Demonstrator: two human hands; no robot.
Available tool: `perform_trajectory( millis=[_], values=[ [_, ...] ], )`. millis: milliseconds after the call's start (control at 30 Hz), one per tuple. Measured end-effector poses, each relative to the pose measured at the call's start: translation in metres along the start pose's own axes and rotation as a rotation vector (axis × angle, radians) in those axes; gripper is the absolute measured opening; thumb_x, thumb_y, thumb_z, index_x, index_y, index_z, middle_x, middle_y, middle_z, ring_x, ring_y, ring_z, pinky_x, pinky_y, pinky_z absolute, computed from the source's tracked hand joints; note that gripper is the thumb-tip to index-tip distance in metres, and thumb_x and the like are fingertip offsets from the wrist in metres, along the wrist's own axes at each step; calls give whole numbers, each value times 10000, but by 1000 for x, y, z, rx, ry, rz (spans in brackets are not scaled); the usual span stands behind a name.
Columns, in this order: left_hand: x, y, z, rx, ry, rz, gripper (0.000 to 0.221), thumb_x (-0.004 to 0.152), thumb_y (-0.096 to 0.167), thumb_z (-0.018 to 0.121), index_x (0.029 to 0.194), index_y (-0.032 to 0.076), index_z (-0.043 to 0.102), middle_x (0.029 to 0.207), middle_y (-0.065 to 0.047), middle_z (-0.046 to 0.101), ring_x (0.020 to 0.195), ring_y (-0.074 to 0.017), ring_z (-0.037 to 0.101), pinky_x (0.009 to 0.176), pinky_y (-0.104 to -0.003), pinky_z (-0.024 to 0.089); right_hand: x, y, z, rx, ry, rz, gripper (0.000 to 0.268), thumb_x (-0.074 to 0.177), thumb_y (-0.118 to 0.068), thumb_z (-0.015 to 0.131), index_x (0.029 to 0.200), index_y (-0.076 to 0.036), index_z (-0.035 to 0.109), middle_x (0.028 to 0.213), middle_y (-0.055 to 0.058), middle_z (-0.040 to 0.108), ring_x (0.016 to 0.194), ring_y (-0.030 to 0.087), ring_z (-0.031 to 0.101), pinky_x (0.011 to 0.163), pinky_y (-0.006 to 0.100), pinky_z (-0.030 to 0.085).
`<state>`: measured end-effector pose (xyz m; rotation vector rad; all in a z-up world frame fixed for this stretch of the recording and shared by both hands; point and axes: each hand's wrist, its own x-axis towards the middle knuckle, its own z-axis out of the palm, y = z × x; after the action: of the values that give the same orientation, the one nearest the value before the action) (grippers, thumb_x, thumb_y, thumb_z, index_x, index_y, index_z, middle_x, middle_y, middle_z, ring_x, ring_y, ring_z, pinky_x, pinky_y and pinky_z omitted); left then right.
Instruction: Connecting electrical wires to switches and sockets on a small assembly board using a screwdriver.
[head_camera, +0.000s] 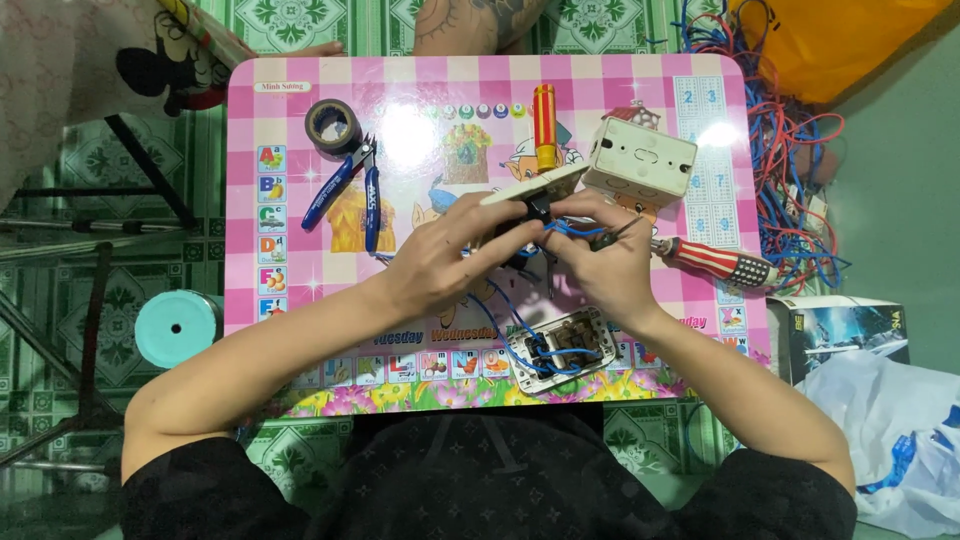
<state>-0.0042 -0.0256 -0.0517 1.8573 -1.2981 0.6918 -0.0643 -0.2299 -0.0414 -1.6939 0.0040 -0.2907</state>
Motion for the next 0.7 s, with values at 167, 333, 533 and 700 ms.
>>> perform_trajectory(
  millis=[167, 333, 533, 700],
  values=[
    [6, -3, -10, -32, 35, -67, 507, 911, 4, 730, 1385, 154, 628, 1249, -112, 611, 1039, -310, 675, 795, -409, 670, -3, -8, 0, 85, -141, -22, 306, 869, 22, 785, 1169, 8, 724, 1007, 121, 696, 544, -25, 468, 454, 175, 426],
    [9, -5, -13, -79, 47, -189, 528, 897, 11, 766, 1392, 141, 636, 1256, -57, 578, 1052, -282, 688, 835, -421, 647, 1, -8, -1, 70, -262, -82, 437, 891, -71, 752, 1305, 31, 657, 1152, 196, 654, 518, 23, 470, 445, 198, 427],
    [10, -3, -13, -106, 5, -286, 593, 799, -57, 815, 1334, 159, 675, 1229, -63, 540, 1032, -325, 698, 881, -452, 625, 4, -6, -7, 98, -378, -112, 555, 875, -21, 749, 1397, 59, 577, 1239, 180, 616, 454, 8, 418, 419, 172, 390],
    [17, 0, -22, -213, -110, -394, 676, 795, -73, 794, 1408, 144, 611, 1204, -97, 464, 1067, -392, 677, 940, -540, 589, 8, -5, -10, 147, -447, -74, 596, 860, -62, 752, 1395, 104, 548, 1274, 193, 594, 437, 7, 428, 397, 180, 395]
  ],
)
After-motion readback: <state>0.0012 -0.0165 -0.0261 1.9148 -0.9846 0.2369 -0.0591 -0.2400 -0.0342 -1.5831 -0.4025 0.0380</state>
